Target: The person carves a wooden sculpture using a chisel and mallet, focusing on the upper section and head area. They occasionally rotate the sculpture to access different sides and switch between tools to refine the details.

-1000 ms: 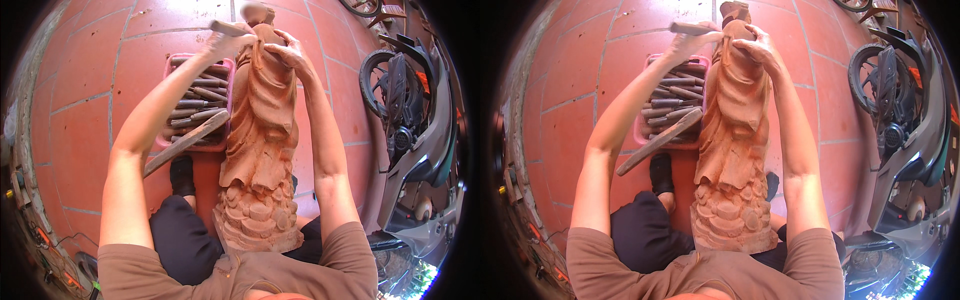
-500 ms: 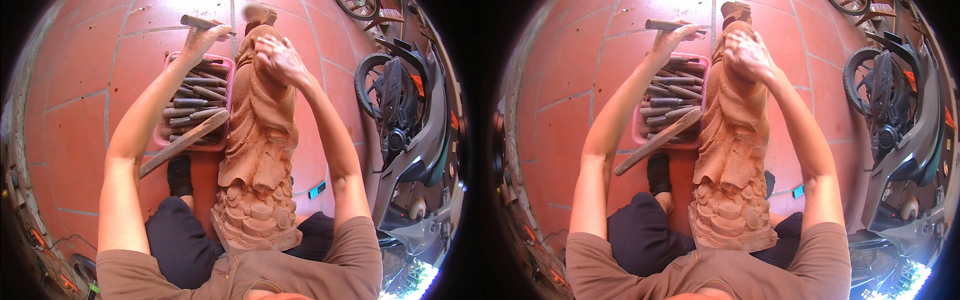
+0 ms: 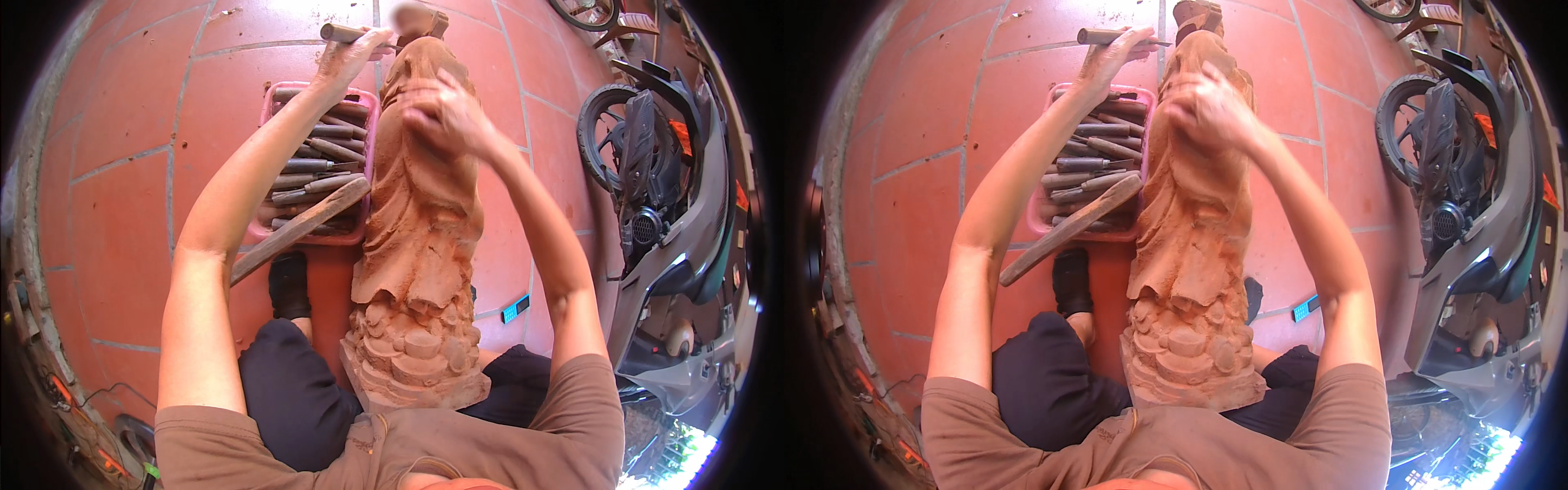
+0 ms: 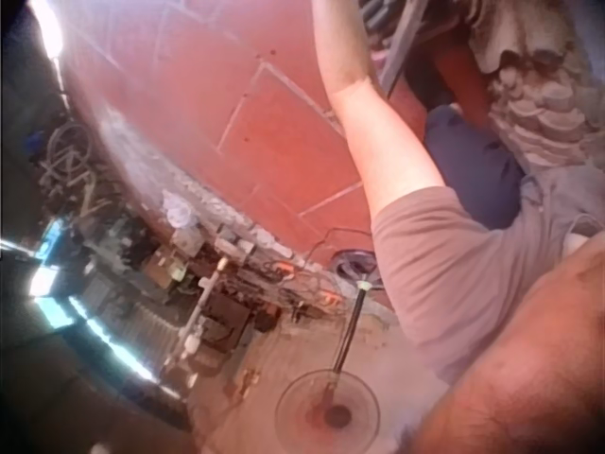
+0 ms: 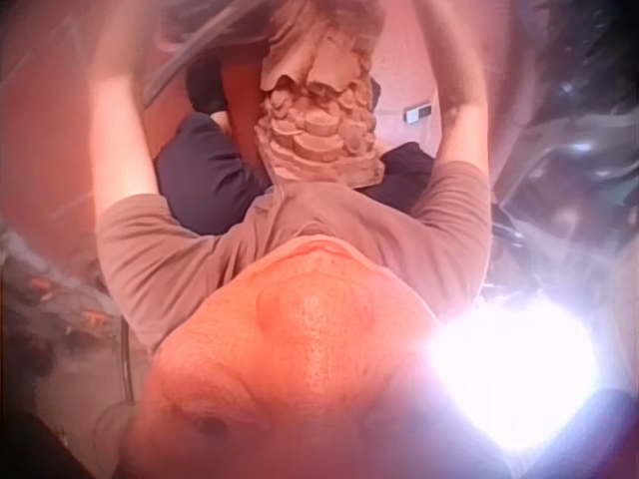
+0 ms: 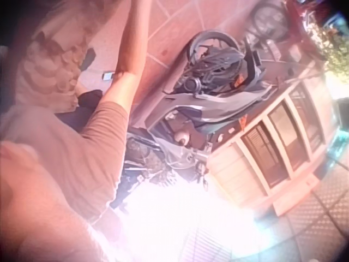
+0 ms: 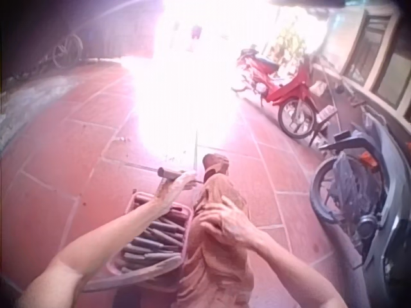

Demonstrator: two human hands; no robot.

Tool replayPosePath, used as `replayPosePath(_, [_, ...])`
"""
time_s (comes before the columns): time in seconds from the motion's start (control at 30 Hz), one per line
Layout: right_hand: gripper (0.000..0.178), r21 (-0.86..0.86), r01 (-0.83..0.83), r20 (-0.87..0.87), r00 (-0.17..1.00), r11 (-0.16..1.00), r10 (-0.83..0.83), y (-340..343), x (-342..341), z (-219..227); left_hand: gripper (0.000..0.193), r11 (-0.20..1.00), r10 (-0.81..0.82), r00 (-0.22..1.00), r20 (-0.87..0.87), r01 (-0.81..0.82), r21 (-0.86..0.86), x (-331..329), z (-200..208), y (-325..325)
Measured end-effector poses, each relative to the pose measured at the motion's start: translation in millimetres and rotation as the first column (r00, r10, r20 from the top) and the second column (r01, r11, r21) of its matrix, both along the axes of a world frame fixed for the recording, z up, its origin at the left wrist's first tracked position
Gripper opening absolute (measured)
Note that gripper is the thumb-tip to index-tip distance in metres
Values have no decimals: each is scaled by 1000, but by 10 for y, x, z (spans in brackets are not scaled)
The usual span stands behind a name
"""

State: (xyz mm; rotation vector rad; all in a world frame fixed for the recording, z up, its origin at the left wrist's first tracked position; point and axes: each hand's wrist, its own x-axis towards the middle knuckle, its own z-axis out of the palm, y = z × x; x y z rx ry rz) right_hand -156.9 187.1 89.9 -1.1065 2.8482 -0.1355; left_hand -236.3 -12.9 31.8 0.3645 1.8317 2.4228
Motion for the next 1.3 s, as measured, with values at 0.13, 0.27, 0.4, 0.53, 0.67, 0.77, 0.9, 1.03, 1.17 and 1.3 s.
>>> replayPosePath(0.13, [34, -394, 101, -103, 983, 914, -152, 53, 690, 93, 28, 999, 13, 996, -85, -10, 39, -58, 35, 236])
replayPosePath(0.27, [60, -637, 430, 149, 883, 640, -446, 159, 869, -69, 29, 999, 15, 990, -140, -22, -49, -92, 38, 471])
replayPosePath(0.4, [72, -663, 526, 283, 835, 533, -472, 168, 876, -166, 27, 965, 89, 960, -264, -149, -217, 50, 2, 535])
replayPosePath(0.53, [78, -648, 576, 313, 798, 498, -515, 215, 855, -223, 23, 936, 96, 925, -367, -209, -283, 526, 277, 474])
replayPosePath(0.67, [80, -665, 598, 373, 785, 447, -495, 236, 845, -247, 18, 997, 37, 977, -209, -49, -52, 718, 266, 433])
replayPosePath(0.77, [83, -701, 584, 373, 789, 409, -489, 257, 837, -301, 19, 989, 40, 996, -83, -51, -138, 545, 431, 320])
replayPosePath(0.9, [83, -677, 585, 366, 794, 446, -486, 205, 817, -270, 25, 993, 121, 980, -156, -119, 21, 99, 166, 432])
replayPosePath(1.03, [84, -661, 594, 352, 785, 458, -510, 233, 840, -261, 24, 975, 124, 972, -201, -157, -160, 281, 82, 592])
replayPosePath(1.17, [84, -666, 584, 335, 790, 464, -513, 260, 850, -265, 24, 990, 23, 988, -150, -44, -136, 652, 345, 461])
replayPosePath(1.3, [86, -659, 593, 347, 785, 462, -513, 242, 858, -229, 25, 999, 28, 999, -18, -27, 38, 592, 501, 362])
